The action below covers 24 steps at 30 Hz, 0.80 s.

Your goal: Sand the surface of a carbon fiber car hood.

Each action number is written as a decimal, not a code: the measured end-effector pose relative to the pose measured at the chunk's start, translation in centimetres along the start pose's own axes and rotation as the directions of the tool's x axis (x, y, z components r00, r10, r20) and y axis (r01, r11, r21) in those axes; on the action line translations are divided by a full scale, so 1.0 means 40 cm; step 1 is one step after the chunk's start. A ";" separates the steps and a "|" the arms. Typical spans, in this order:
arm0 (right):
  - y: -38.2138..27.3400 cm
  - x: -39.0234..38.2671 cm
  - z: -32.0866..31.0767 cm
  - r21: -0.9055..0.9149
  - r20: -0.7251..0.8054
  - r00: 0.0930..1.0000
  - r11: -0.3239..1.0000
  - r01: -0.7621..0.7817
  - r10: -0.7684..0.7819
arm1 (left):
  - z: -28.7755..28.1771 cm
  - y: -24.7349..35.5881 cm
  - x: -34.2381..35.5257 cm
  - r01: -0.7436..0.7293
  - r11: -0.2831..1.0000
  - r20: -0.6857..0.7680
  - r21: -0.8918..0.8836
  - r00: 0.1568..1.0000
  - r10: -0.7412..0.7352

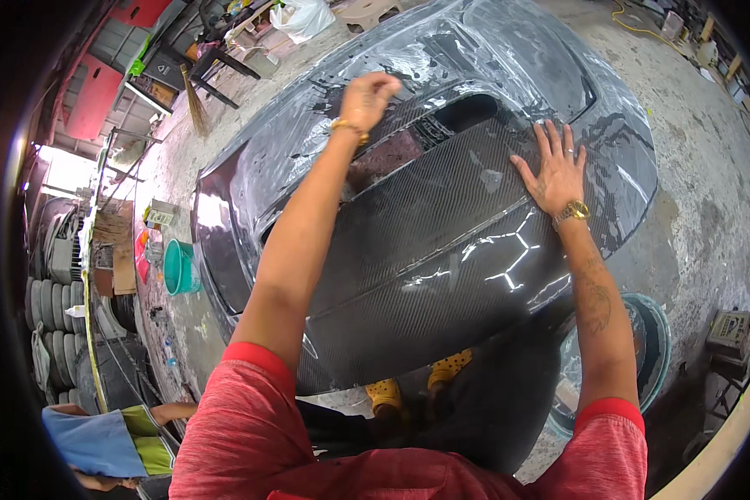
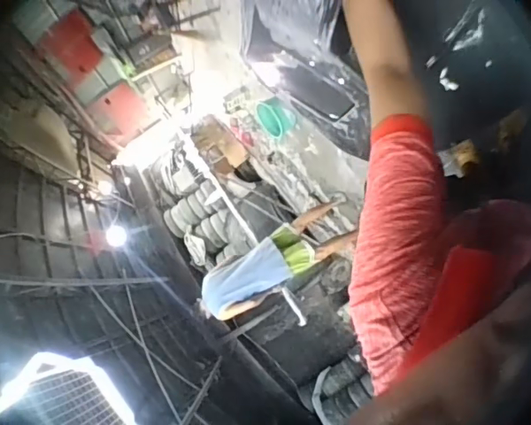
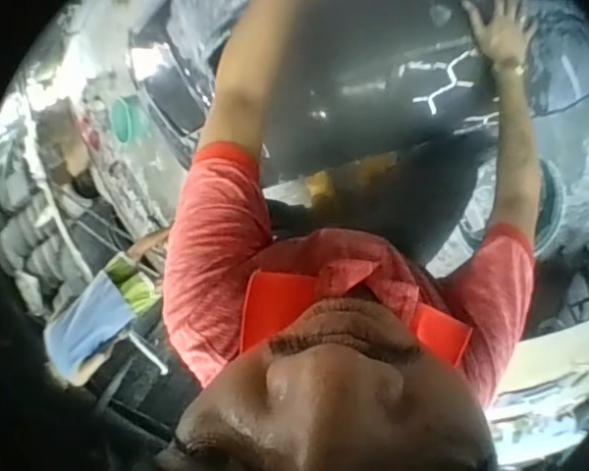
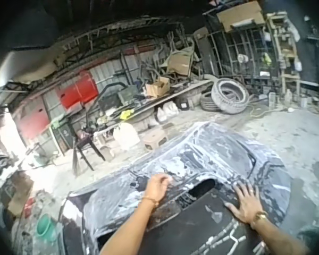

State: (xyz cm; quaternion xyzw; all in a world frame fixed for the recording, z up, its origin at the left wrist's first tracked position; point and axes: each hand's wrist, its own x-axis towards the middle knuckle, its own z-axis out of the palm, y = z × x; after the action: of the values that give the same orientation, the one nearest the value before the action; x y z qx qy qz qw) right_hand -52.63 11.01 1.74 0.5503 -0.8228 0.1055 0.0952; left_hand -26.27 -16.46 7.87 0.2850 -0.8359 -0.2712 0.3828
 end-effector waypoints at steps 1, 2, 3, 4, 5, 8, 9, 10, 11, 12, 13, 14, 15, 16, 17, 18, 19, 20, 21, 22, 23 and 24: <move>-0.002 -0.001 -0.001 0.009 -0.034 0.999 1.000 0.011 -0.010 | -0.052 0.004 -0.030 -0.019 0.997 -0.058 -0.078 0.998 0.015; -0.002 -0.001 -0.001 -0.001 -0.029 1.000 1.000 0.006 -0.006 | -0.110 0.012 -0.072 0.020 0.980 -0.047 -0.196 0.998 -0.030; -0.004 -0.002 0.001 -0.012 -0.008 1.000 1.000 -0.006 0.006 | -0.170 0.018 -0.121 0.131 0.990 -0.040 -0.048 0.990 -0.133; -0.003 -0.001 0.003 -0.015 -0.008 1.000 1.000 -0.007 0.007 | -0.226 0.024 -0.173 0.152 0.986 -0.010 0.070 0.988 -0.151; -0.005 -0.002 0.006 -0.004 -0.008 1.000 1.000 -0.007 0.007 | -0.267 0.027 -0.220 0.231 0.965 0.002 0.126 0.972 -0.233; -0.002 -0.001 0.012 -0.024 -0.035 0.999 1.000 -0.003 0.002 | -0.306 0.028 -0.277 0.230 0.948 0.035 0.220 0.969 -0.244; -0.001 -0.002 0.013 -0.015 -0.046 0.999 1.000 0.003 -0.004 | -0.303 0.026 -0.279 0.237 0.927 0.041 0.292 0.965 -0.259; -0.001 -0.001 0.013 -0.022 -0.041 0.999 1.000 0.000 -0.001 | -0.287 0.023 -0.276 0.285 0.933 0.037 0.221 0.953 -0.300; -0.001 -0.001 0.012 -0.028 -0.032 0.999 1.000 -0.003 0.002 | -0.279 0.021 -0.271 0.216 0.959 0.042 0.182 0.973 -0.227; -0.001 0.000 0.011 -0.028 -0.048 0.999 1.000 0.006 -0.007 | -0.271 0.019 -0.270 0.131 0.977 0.048 0.166 0.989 -0.141; -0.001 0.001 0.009 -0.023 -0.019 1.000 1.000 -0.004 0.003 | -0.271 0.018 -0.272 0.013 0.992 0.063 0.126 0.998 -0.021; -0.002 0.000 0.009 -0.007 -0.036 0.999 1.000 0.004 -0.005 | -0.276 0.018 -0.281 0.039 0.993 0.083 0.113 0.995 -0.048; -0.002 0.001 0.009 -0.031 -0.018 1.000 1.000 -0.004 0.003 | -0.284 0.016 -0.294 0.121 0.980 0.074 0.161 0.988 -0.134; -0.003 0.000 0.010 -0.032 -0.019 1.000 0.999 -0.004 0.003 | -0.303 0.015 -0.318 0.117 0.973 0.040 0.199 0.991 -0.127; -0.003 -0.001 0.012 -0.007 -0.040 0.999 1.000 0.023 -0.023 | -0.320 0.015 -0.346 0.141 0.959 0.012 0.246 0.989 -0.148; -0.002 0.000 0.014 -0.011 -0.046 0.999 1.000 0.018 -0.019 | -0.335 0.012 -0.366 0.154 0.930 0.010 0.335 0.986 -0.167; -0.001 0.000 0.016 -0.022 -0.047 0.999 1.000 0.006 -0.007 | -0.340 0.009 -0.382 0.075 0.949 0.024 0.306 0.996 -0.087; 0.000 0.001 0.019 -0.024 -0.050 0.999 1.000 0.007 -0.009 | -0.340 0.006 -0.395 -0.010 0.931 -0.009 0.364 1.000 0.014; 0.002 0.001 0.021 -0.015 -0.049 0.999 1.000 0.004 -0.004 | -0.341 0.005 -0.405 -0.052 0.898 -0.041 0.437 0.996 0.078; 0.003 0.002 0.023 -0.012 -0.050 0.999 1.000 0.003 -0.004 | -0.333 0.007 -0.412 -0.077 0.876 -0.048 0.476 0.992 0.114; 0.004 0.001 0.023 -0.022 -0.055 0.998 1.000 0.006 -0.007 | -0.329 0.009 -0.416 -0.043 0.874 -0.091 0.483 0.991 0.099; 0.004 0.001 0.025 -0.030 -0.051 0.999 1.000 0.005 -0.006 | -0.322 0.015 -0.420 0.016 0.896 -0.124 0.444 0.991 0.044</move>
State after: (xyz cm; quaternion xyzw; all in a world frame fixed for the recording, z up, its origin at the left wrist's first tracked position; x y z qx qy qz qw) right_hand -52.85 10.76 0.79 0.5482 -0.8201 0.1068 0.1245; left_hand -7.06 -7.56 7.32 0.3759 -0.8509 -0.0516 0.3634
